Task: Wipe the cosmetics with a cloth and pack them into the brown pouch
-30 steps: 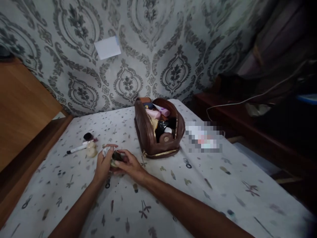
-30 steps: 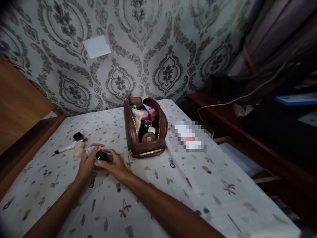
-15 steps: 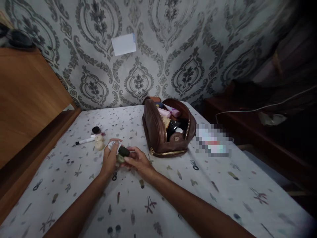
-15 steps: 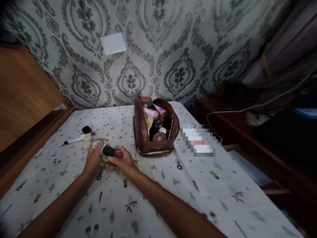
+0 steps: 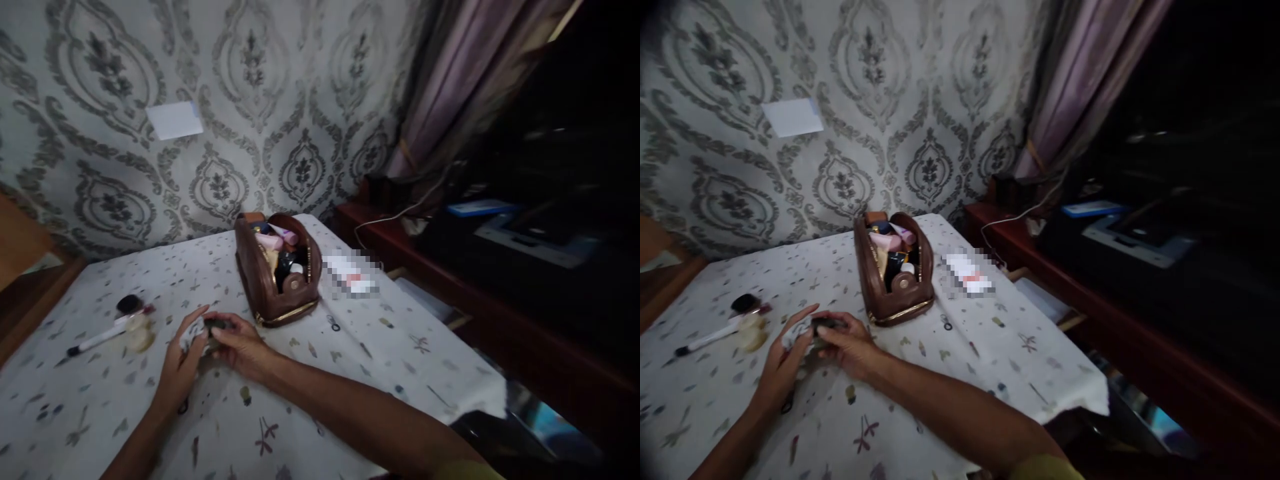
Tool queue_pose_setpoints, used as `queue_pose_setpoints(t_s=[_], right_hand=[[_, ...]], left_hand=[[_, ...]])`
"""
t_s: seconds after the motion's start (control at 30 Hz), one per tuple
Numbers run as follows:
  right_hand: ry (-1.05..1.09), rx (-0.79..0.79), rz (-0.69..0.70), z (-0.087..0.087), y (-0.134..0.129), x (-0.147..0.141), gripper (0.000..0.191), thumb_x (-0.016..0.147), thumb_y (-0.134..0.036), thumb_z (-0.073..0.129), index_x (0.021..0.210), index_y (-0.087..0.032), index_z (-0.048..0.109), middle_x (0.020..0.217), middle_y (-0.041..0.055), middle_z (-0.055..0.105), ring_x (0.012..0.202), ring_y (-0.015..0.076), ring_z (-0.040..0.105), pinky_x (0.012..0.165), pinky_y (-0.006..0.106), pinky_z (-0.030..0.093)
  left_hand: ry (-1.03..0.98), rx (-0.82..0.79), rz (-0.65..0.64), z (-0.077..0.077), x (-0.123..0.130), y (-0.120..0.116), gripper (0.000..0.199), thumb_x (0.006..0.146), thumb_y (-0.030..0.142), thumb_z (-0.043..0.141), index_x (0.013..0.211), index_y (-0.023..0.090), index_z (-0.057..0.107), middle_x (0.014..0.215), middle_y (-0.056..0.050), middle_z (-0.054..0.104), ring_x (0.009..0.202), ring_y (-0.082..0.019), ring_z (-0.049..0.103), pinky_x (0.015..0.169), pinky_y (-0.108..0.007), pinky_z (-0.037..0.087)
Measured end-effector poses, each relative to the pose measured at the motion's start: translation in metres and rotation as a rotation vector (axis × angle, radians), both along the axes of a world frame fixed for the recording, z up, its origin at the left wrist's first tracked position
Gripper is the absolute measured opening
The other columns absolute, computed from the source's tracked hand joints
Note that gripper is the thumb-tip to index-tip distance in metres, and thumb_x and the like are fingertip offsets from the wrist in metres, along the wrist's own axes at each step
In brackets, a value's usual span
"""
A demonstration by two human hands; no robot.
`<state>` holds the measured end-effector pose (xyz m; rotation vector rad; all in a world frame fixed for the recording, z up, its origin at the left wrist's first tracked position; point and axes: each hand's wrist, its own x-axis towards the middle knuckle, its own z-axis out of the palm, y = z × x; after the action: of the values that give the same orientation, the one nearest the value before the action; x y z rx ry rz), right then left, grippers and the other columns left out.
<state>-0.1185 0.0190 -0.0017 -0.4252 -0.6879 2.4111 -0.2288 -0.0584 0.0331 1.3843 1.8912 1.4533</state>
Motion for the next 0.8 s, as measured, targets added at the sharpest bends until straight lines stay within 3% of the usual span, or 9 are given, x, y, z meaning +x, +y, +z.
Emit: queue_pose_setpoints(t_s=[0.17,0.37,0.47,0.57,0.67,0.8], right_hand=[[-0.015,-0.094,0.046,-0.007,0.005,-0.003,0.072,0.032,-0.036,0.099,0.084,-0.016,0.053,0.073,-0.0011,0.069,0.059,0.0131,0.065,0.057,0.025,0.048],[0.000,-0.097,0.128,-0.005,0.005,-0.001,0.070,0.031,-0.031,0.099,0.086,-0.016,0.059,0.072,-0.0026,0.070,0.062,0.0130,0.066,0.066,0.029,0.051],[0.038,-0.063,0.172,-0.001,0.004,0.003,0.070,0.035,-0.032,0.098,0.094,-0.014,0.066,0.078,-0.0011,0.071,0.067,0.0124,0.066,0.068,0.027,0.050],[0.085,-0.027,0.185,0.001,0.005,0.005,0.073,0.038,-0.036,0.097,0.102,-0.013,0.070,0.084,0.0004,0.071,0.068,0.0110,0.065,0.066,0.025,0.048],[0.064,-0.068,0.136,-0.002,0.008,0.003,0.079,0.031,-0.031,0.099,0.102,-0.016,0.066,0.084,-0.0011,0.070,0.064,0.0121,0.066,0.064,0.027,0.049],[-0.015,-0.154,0.081,-0.012,0.012,-0.004,0.079,0.026,-0.024,0.099,0.093,-0.017,0.056,0.078,-0.0011,0.070,0.061,0.0146,0.066,0.063,0.030,0.050]], left_hand=[[-0.071,-0.018,0.070,0.000,0.000,0.002,0.059,0.079,0.065,0.059,0.118,0.022,0.062,0.112,-0.009,0.071,0.108,-0.028,0.064,0.099,-0.040,0.045],[-0.139,-0.038,0.239,0.001,0.001,0.005,0.050,0.079,0.065,0.057,0.105,0.023,0.067,0.097,-0.004,0.071,0.097,-0.026,0.066,0.084,-0.036,0.052],[-0.154,-0.050,0.269,0.003,0.002,0.004,0.046,0.083,0.061,0.054,0.105,0.024,0.068,0.090,-0.002,0.072,0.098,-0.027,0.067,0.087,-0.039,0.054],[-0.142,-0.053,0.216,0.001,0.000,0.005,0.045,0.084,0.060,0.054,0.105,0.023,0.069,0.096,-0.003,0.073,0.104,-0.028,0.066,0.096,-0.040,0.052],[-0.098,-0.031,0.167,-0.004,-0.004,0.005,0.044,0.082,0.061,0.057,0.102,0.024,0.070,0.108,-0.004,0.072,0.113,-0.029,0.062,0.108,-0.042,0.043],[-0.111,-0.019,0.119,-0.014,-0.010,0.005,0.048,0.080,0.063,0.060,0.109,0.026,0.066,0.113,-0.004,0.070,0.116,-0.030,0.060,0.111,-0.046,0.038]])
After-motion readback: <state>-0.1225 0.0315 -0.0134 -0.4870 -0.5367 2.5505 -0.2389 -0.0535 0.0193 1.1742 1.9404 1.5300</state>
